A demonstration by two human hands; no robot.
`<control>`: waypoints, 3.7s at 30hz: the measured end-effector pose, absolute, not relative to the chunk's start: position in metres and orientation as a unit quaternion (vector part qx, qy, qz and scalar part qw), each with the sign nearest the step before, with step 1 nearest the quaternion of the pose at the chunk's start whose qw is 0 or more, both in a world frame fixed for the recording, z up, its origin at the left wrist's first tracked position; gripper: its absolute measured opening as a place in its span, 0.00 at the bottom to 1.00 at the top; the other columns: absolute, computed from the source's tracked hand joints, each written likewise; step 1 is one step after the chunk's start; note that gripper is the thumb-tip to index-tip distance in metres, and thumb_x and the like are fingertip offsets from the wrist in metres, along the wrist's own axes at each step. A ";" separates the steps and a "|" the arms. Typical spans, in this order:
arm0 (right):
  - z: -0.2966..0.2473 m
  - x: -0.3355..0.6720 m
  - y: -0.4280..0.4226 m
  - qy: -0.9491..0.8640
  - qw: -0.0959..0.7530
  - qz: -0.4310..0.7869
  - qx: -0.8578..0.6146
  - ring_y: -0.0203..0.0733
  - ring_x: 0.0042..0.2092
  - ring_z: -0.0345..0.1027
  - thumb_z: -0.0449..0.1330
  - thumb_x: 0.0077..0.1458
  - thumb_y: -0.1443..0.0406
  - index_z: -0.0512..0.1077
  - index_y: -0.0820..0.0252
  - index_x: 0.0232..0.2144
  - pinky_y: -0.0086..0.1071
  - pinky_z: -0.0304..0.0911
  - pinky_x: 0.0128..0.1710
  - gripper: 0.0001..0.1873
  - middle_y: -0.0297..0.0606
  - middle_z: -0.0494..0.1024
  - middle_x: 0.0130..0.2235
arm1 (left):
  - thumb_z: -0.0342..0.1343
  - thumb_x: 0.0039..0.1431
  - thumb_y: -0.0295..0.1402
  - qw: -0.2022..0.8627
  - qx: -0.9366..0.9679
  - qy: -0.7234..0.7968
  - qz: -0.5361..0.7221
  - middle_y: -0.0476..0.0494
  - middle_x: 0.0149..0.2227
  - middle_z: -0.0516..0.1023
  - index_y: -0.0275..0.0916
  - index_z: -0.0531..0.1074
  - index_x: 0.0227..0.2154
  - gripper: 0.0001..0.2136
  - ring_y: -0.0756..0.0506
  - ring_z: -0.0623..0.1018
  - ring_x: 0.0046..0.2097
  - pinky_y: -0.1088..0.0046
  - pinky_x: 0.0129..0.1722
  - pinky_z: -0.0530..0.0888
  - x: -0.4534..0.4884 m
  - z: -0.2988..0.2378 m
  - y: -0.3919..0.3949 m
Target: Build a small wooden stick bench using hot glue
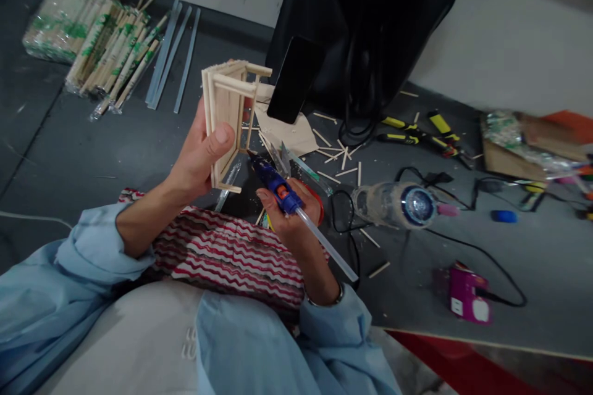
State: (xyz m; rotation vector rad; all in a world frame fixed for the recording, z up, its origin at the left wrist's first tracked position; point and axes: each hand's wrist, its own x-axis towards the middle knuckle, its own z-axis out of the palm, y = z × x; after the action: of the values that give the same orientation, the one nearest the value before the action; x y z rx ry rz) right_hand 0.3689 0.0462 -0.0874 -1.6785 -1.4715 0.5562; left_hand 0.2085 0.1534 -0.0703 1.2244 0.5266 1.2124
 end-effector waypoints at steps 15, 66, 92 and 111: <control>-0.085 0.366 0.046 -0.581 0.403 0.254 -0.660 0.35 0.26 0.58 0.64 0.56 0.52 0.63 0.55 0.22 0.31 0.57 0.28 0.20 0.29 0.64 0.23 | 0.62 0.59 0.48 0.672 0.473 0.286 0.494 0.48 0.61 0.70 0.55 0.55 0.68 0.36 0.35 0.69 0.66 0.58 0.62 0.71 0.212 -0.058 0.142; -0.057 0.379 0.043 -0.415 0.477 0.435 -0.641 0.34 0.25 0.58 0.59 0.59 0.49 0.69 0.57 0.23 0.31 0.57 0.25 0.21 0.33 0.67 0.24 | 0.40 0.61 0.66 0.820 0.358 0.232 0.381 0.33 0.55 0.77 0.37 0.67 0.61 0.40 0.28 0.69 0.64 0.45 0.61 0.71 0.184 -0.072 0.186; -0.090 0.395 0.066 -0.369 0.495 0.555 -0.558 0.31 0.23 0.57 0.66 0.48 0.39 0.69 0.59 0.19 0.29 0.54 0.21 0.30 0.33 0.69 0.22 | 0.33 0.56 0.71 0.896 0.161 0.114 0.397 0.30 0.59 0.75 0.36 0.63 0.65 0.48 0.28 0.74 0.62 0.52 0.52 0.79 0.178 -0.087 0.195; -0.123 0.394 0.084 -0.346 0.536 0.616 -0.462 0.28 0.22 0.54 0.66 0.45 0.38 0.68 0.59 0.20 0.25 0.51 0.18 0.32 0.31 0.65 0.23 | 0.32 0.58 0.69 0.909 0.175 0.094 0.367 0.26 0.54 0.79 0.32 0.64 0.65 0.48 0.31 0.80 0.55 0.53 0.50 0.79 0.187 -0.124 0.212</control>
State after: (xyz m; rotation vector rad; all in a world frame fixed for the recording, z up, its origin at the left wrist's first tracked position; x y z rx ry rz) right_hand 0.3938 0.0840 -0.1225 -1.0988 -0.8243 1.4662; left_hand 0.1872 0.2117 -0.1244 0.3615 0.1948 0.7576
